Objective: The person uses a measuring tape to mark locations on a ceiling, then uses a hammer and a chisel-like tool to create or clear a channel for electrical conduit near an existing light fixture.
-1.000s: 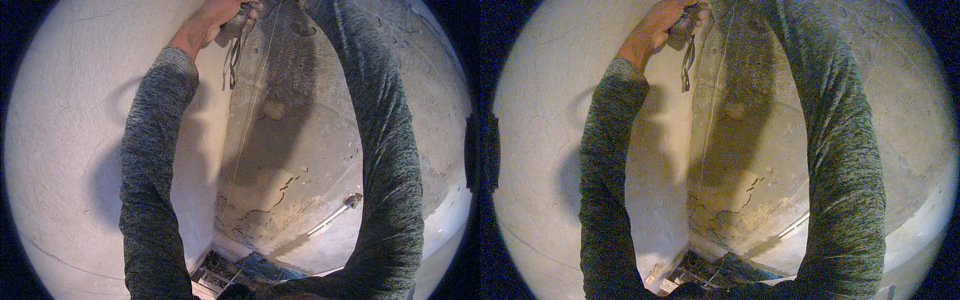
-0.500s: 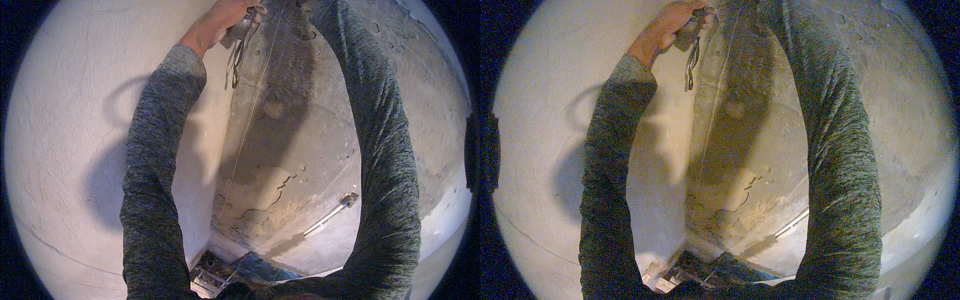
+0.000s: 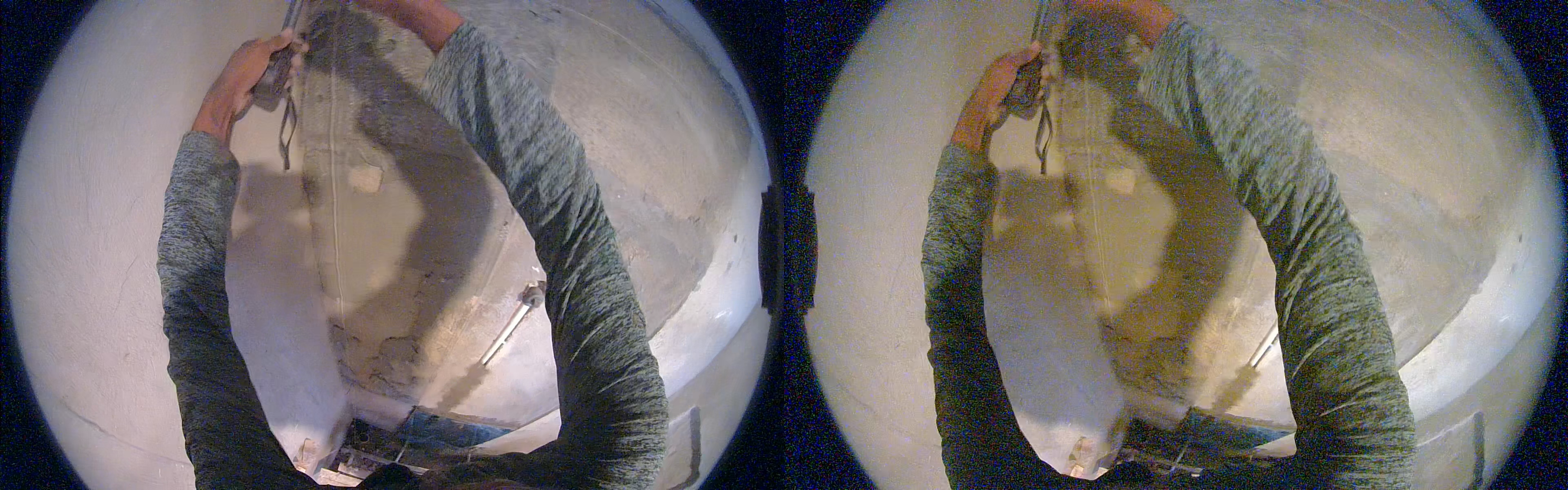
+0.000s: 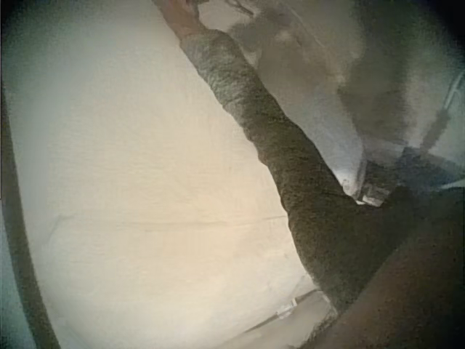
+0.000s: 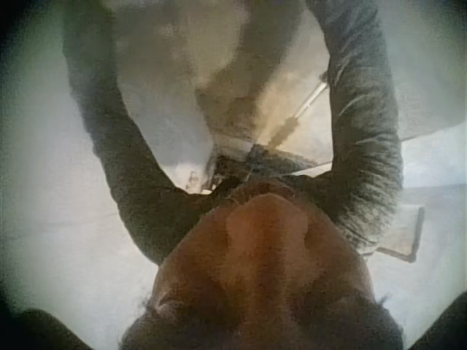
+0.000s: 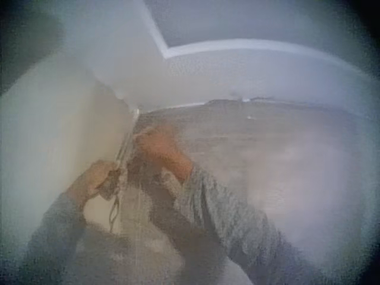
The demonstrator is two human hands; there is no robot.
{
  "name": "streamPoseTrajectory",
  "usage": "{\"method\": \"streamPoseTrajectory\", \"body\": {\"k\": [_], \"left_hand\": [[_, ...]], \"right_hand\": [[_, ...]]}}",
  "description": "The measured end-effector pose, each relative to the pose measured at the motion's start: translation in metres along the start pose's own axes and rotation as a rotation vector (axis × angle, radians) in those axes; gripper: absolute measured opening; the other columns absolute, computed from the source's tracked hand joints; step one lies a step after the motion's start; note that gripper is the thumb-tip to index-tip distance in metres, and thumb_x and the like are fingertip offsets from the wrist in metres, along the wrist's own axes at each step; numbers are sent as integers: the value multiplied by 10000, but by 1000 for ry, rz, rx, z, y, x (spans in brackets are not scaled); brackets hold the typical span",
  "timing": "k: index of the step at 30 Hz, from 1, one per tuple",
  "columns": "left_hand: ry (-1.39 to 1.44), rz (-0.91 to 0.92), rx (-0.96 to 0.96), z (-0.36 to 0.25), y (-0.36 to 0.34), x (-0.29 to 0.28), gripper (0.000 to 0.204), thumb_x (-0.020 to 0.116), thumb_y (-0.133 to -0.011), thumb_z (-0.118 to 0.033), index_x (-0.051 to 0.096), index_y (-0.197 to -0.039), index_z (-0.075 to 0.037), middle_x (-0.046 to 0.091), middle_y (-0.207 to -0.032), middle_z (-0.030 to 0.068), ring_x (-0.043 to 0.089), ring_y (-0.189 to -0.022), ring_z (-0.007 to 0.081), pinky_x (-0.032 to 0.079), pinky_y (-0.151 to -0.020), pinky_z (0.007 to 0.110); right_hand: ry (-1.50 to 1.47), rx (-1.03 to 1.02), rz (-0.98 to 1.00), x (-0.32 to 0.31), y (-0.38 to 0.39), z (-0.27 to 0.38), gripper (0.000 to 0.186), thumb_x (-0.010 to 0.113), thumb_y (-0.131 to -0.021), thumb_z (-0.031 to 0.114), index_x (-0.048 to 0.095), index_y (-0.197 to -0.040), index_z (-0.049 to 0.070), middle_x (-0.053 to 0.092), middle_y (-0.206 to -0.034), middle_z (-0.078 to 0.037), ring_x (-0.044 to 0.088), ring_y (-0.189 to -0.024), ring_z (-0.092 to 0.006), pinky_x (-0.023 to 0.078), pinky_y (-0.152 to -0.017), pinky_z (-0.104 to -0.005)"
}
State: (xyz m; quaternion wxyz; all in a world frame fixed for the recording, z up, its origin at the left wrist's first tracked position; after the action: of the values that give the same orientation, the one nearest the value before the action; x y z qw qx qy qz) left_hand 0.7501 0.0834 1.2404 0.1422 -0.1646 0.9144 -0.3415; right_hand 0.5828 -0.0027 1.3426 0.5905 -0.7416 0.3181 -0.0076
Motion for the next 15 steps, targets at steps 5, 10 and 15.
{"method": "streamPoseTrajectory", "body": {"k": [5, 10, 15], "left_hand": [[-491, -54, -116, 40, 8, 26, 375, 547, -965, -400, 687, -905, -57, 622, -691, -9, 544, -576, 85, 437, -541, 252], [-788, 57, -9, -22, 54, 85, 444, 543, -947, -459, 672, -839, -48, 577, -634, -12, 491, -529, 93, 392, -481, 276], [-962, -50, -137, -71, 84, 76, 470, 572, -924, -483, 647, -814, -33, 548, -621, -4, 466, -520, 95, 383, -476, 266]], "right_hand": [[-101, 45, 12, 27, 71, -24, 134, 578, -877, 147, 656, -801, 68, 650, -770, -76, 601, -667, -212, 464, -589, -361], [-1494, 526, 16, -34, 140, -21, 189, 529, -945, 155, 624, -843, 27, 579, -707, -14, 510, -606, -97, 396, -531, -257], [-1579, 733, -187, -69, 174, -39, 149, 541, -939, 128, 615, -918, 0, 579, -745, -14, 515, -610, -92, 383, -501, -240]]}}
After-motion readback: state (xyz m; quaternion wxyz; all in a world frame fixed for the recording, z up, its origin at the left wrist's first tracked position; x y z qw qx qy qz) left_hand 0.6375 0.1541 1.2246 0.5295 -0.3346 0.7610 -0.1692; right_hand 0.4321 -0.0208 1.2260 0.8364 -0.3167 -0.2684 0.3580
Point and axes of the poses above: each hand's wrist, its own y-axis away from the middle knuckle, its own x-axis out of the palm, z = x × y, the point moved 4 cm from there along -y, towards the middle knuckle
